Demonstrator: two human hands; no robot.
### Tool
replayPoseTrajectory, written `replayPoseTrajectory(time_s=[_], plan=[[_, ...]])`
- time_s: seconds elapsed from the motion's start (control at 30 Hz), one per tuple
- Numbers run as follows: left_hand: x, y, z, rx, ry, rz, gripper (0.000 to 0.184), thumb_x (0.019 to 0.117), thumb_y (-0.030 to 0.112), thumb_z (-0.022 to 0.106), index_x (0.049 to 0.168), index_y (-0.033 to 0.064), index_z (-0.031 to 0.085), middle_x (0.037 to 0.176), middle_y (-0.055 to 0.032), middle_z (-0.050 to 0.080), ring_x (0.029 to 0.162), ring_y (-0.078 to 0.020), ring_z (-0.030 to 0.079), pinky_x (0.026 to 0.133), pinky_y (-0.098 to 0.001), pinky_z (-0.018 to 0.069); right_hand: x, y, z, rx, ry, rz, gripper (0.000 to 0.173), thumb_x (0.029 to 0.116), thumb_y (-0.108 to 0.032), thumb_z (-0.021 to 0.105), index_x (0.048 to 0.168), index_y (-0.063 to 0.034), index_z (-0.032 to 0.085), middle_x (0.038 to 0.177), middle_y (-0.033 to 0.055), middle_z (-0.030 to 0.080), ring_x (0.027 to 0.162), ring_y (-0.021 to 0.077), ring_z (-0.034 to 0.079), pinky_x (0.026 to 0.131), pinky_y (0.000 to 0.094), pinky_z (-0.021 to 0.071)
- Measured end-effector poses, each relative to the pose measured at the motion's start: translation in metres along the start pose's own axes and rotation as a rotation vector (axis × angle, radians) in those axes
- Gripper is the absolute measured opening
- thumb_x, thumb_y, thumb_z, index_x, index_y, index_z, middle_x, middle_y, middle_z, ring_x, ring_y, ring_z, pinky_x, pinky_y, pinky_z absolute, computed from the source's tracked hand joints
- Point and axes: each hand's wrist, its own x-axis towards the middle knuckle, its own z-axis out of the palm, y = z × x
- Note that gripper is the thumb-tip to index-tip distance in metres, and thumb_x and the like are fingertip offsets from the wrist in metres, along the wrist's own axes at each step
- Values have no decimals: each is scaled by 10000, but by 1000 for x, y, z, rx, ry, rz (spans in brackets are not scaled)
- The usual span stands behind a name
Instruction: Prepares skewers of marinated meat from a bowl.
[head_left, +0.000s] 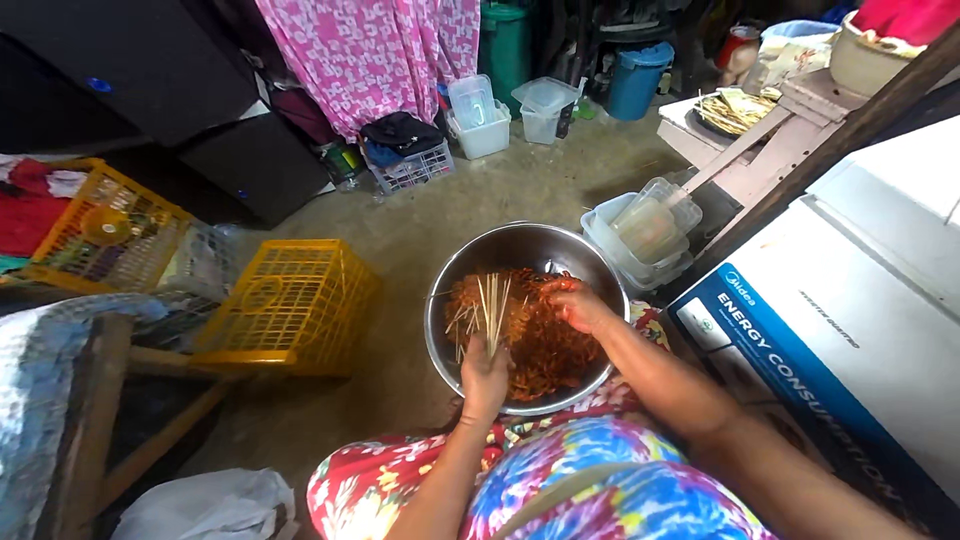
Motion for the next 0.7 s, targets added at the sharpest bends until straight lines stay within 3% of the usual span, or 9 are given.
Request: replayPoseTrajectory(time_s=[0.2, 0.3, 0.4, 0.5, 0.57, 0.7], plan=[[-2, 4, -2, 15, -89, -2, 230, 918, -14, 546, 1148, -31, 555, 725, 2, 648, 558, -70, 612, 519, -225, 523, 2, 3, -3, 156, -19, 26, 186, 986, 29, 473, 1125, -1, 594, 1008, 87, 655, 848, 178, 648, 755, 368, 569], [-2, 4, -1, 8, -92, -3, 226, 917, -13, 541, 1143, -27, 559, 710, 6, 640, 548, -70, 606, 512, -222, 519, 4, 6, -5, 148, -78, -4, 293, 997, 2, 383, 1187, 30, 603, 1034, 110, 686, 898, 191, 667, 805, 365, 566], [-1, 4, -1, 2, -91, -29, 210, 932, -14, 540, 1141, -22, 558, 711, 5, 642, 546, -72, 606, 508, -220, 515, 4, 8, -6, 164, -116, -13, 343, 1031, -70, 317, 1203, 20, 600, 991, 102, 702, 871, 180, 673, 775, 337, 557], [-1, 5, -2, -1, -84, -40, 222, 929, -17, 541, 1150, -27, 558, 723, -5, 646, 550, -73, 606, 506, -221, 513, 4, 6, -6, 174, -140, -4, 311, 991, 6, 425, 1269, 47, 558, 997, 107, 692, 875, 188, 679, 807, 353, 579], [-1, 5, -1, 1, -81, -44, 226, 933, -14, 547, 1159, -31, 557, 732, -11, 652, 553, -77, 611, 505, -223, 516, 3, 4, -5, 168, -133, -10, 309, 965, 54, 504, 1268, 41, 562, 975, 85, 685, 836, 162, 671, 748, 318, 575], [-1, 5, -1, 6, -69, -41, 225, 927, -13, 548, 1151, -30, 557, 718, -3, 650, 555, -71, 617, 512, -219, 523, 5, 3, -5, 136, -76, -1, 288, 976, 49, 536, 1258, 7, 577, 972, 58, 662, 762, 116, 631, 641, 259, 533]])
